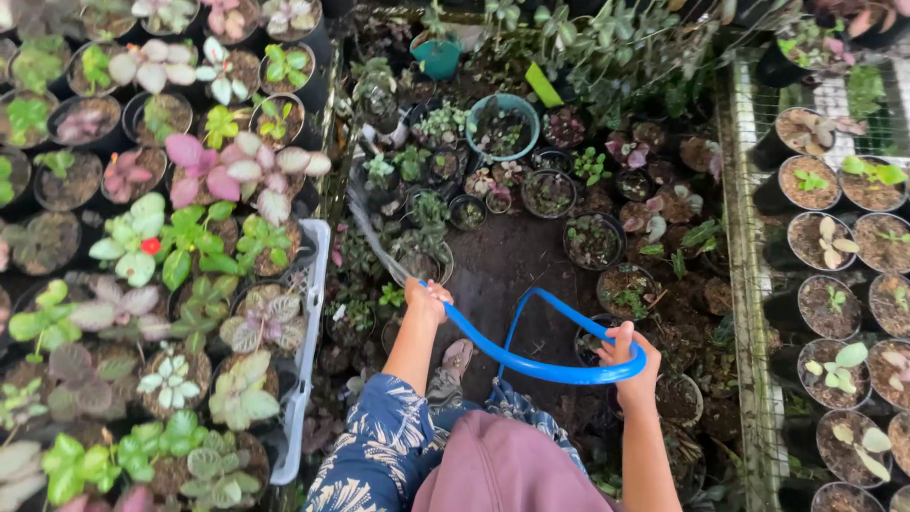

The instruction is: Watering a large variety of small potted plants in a greenhouse setting using a water hose.

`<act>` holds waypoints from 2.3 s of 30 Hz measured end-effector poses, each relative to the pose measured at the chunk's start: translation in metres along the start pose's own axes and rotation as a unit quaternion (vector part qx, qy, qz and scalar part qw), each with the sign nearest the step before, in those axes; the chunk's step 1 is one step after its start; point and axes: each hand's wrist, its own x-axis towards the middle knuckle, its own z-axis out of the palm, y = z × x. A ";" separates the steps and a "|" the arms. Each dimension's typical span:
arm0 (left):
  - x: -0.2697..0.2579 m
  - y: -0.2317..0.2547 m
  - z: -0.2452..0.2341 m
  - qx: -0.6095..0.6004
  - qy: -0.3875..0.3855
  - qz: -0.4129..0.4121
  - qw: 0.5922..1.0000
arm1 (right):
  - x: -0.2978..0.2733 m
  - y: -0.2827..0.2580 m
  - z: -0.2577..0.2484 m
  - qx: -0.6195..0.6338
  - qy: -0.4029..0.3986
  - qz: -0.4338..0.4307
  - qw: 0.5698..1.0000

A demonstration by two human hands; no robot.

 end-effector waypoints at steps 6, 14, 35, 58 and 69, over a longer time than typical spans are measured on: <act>0.022 -0.035 -0.048 0.015 -0.111 -0.117 0.987 | -0.004 -0.008 -0.007 -0.026 -0.032 -0.026 0.999; -0.016 -0.065 -0.094 0.032 -0.087 -0.084 0.992 | -0.015 0.006 -0.047 -0.064 -0.072 -0.058 0.994; -0.051 -0.116 -0.170 0.004 -0.155 -0.041 0.987 | -0.053 0.046 -0.079 -0.058 -0.118 -0.080 0.988; -0.126 -0.199 -0.399 0.076 -0.218 -0.190 0.954 | -0.274 0.140 -0.137 0.035 -0.132 -0.001 0.991; -0.138 -0.189 -0.491 -0.115 -0.080 0.030 0.990 | -0.264 0.153 -0.137 -0.056 -0.159 -0.035 0.985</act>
